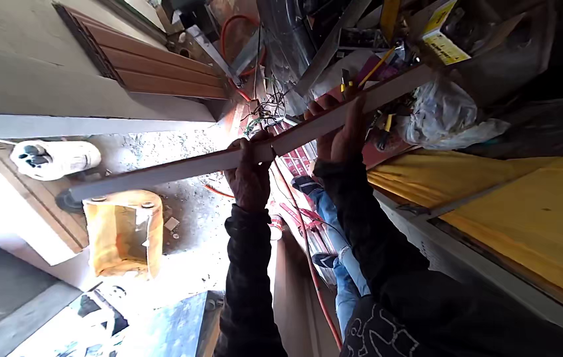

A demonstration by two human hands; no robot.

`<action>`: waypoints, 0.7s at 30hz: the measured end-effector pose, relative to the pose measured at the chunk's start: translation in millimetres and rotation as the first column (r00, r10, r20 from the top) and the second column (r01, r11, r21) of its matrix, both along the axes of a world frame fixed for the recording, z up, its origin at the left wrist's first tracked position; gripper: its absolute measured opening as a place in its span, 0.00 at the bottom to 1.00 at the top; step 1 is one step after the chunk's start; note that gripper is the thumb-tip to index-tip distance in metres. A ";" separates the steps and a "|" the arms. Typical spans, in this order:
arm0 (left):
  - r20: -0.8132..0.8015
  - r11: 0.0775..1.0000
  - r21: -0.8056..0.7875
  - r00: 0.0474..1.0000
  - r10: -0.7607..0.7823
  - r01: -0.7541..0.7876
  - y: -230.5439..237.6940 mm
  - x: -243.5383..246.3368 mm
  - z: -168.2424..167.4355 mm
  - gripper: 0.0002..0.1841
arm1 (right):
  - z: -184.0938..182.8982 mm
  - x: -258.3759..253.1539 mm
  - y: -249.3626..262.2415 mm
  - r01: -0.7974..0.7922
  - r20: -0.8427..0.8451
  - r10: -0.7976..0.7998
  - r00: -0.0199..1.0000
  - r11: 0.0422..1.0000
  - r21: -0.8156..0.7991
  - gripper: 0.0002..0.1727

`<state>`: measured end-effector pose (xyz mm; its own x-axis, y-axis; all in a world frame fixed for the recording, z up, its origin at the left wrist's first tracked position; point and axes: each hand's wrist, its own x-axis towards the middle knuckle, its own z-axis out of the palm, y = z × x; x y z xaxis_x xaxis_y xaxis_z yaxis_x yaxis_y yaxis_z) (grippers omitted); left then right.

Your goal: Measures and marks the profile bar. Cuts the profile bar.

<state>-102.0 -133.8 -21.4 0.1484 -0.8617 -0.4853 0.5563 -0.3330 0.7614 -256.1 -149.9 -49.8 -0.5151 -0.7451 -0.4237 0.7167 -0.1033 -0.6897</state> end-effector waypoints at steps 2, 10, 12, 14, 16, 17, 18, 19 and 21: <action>-0.009 0.993 0.085 0.997 -0.081 0.081 -0.8 4.9 4.3 0.10 | 12.7 -0.9 -15.4 -0.020 0.057 0.016 0.998 0.997 0.072 0.18; -0.216 0.882 0.238 0.908 -0.359 0.406 1.1 16.9 6.8 0.09 | 23.8 -4.0 -38.9 -0.503 0.209 0.458 0.864 0.763 0.406 0.20; -0.123 0.945 0.274 0.981 -0.149 0.178 8.6 3.0 1.0 0.08 | 16.1 -1.0 -33.3 -0.350 0.136 0.323 0.937 0.844 0.407 0.16; -0.007 0.963 0.248 0.994 0.107 -0.102 13.7 -13.7 -11.6 0.08 | 5.7 6.0 -20.9 -0.095 -0.022 0.109 0.994 0.933 0.348 0.13; 0.015 0.934 0.208 0.955 0.295 -0.292 16.7 -27.9 -21.8 0.10 | -1.4 15.8 -2.6 0.088 -0.139 -0.051 0.989 0.958 0.272 0.17; -0.003 0.925 0.200 0.944 0.330 -0.323 19.0 -32.2 -25.1 0.10 | -2.1 18.9 5.9 0.149 -0.150 -0.112 0.982 0.954 0.259 0.17; -0.005 0.924 0.204 0.944 0.330 -0.323 23.4 -34.4 -27.5 0.12 | -0.2 19.3 13.3 0.195 -0.134 -0.163 0.977 0.944 0.268 0.17; 0.037 0.930 0.218 0.954 0.296 -0.297 27.2 -35.9 -28.5 0.14 | 2.8 16.4 18.9 0.230 -0.114 -0.205 0.972 0.928 0.293 0.17; 0.223 0.939 0.232 0.954 0.201 -0.252 26.3 -42.0 -35.2 0.16 | 6.2 -0.4 23.8 0.286 -0.127 -0.257 0.958 0.895 0.343 0.17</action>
<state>-144.0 -107.5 -56.6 0.4381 -0.6451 -0.6260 0.4906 -0.4120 0.7679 -256.5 -126.1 -43.5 -0.7170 -0.3792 -0.5849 0.6398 -0.0249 -0.7682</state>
